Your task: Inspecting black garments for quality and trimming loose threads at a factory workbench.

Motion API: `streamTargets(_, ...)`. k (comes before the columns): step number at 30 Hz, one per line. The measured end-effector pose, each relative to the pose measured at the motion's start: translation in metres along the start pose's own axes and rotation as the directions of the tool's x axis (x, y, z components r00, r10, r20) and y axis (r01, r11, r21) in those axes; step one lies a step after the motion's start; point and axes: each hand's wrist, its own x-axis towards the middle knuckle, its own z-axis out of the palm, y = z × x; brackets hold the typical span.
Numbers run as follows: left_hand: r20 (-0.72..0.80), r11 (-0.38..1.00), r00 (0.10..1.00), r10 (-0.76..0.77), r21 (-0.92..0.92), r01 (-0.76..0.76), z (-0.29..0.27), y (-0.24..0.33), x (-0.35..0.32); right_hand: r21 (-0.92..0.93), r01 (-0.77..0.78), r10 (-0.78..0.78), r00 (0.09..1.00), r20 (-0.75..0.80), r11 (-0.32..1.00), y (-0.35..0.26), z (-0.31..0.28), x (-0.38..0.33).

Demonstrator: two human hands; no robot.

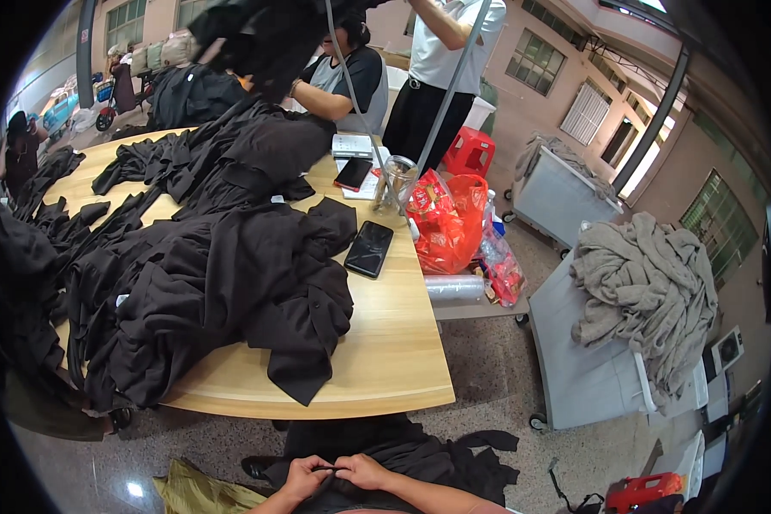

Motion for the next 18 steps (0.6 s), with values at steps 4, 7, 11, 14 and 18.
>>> streamTargets(4,-0.095,0.992,0.995,-0.022,0.118,0.033,0.007,-0.004,0.001,-0.134,0.041,-0.054,0.994,-0.096,0.990,-0.004,0.005,-0.006)
streamTargets(7,-0.222,0.968,0.966,0.130,0.238,-0.076,0.016,-0.008,-0.001,-0.209,-0.039,-0.015,0.967,-0.253,0.977,-0.005,0.018,-0.004)
streamTargets(11,-0.201,0.724,0.850,0.488,0.637,-0.265,0.022,-0.003,-0.007,-0.206,-0.063,-0.027,0.913,-0.407,0.976,0.006,0.035,0.004)
streamTargets(14,-0.168,0.748,0.871,0.461,0.601,-0.280,0.018,0.011,-0.010,-0.220,-0.055,-0.038,0.917,-0.398,0.974,0.010,0.037,0.008)
streamTargets(18,0.004,0.652,0.911,0.411,0.697,-0.297,0.012,0.023,-0.018,-0.092,-0.101,0.049,0.891,-0.451,0.991,-0.003,0.023,0.004)
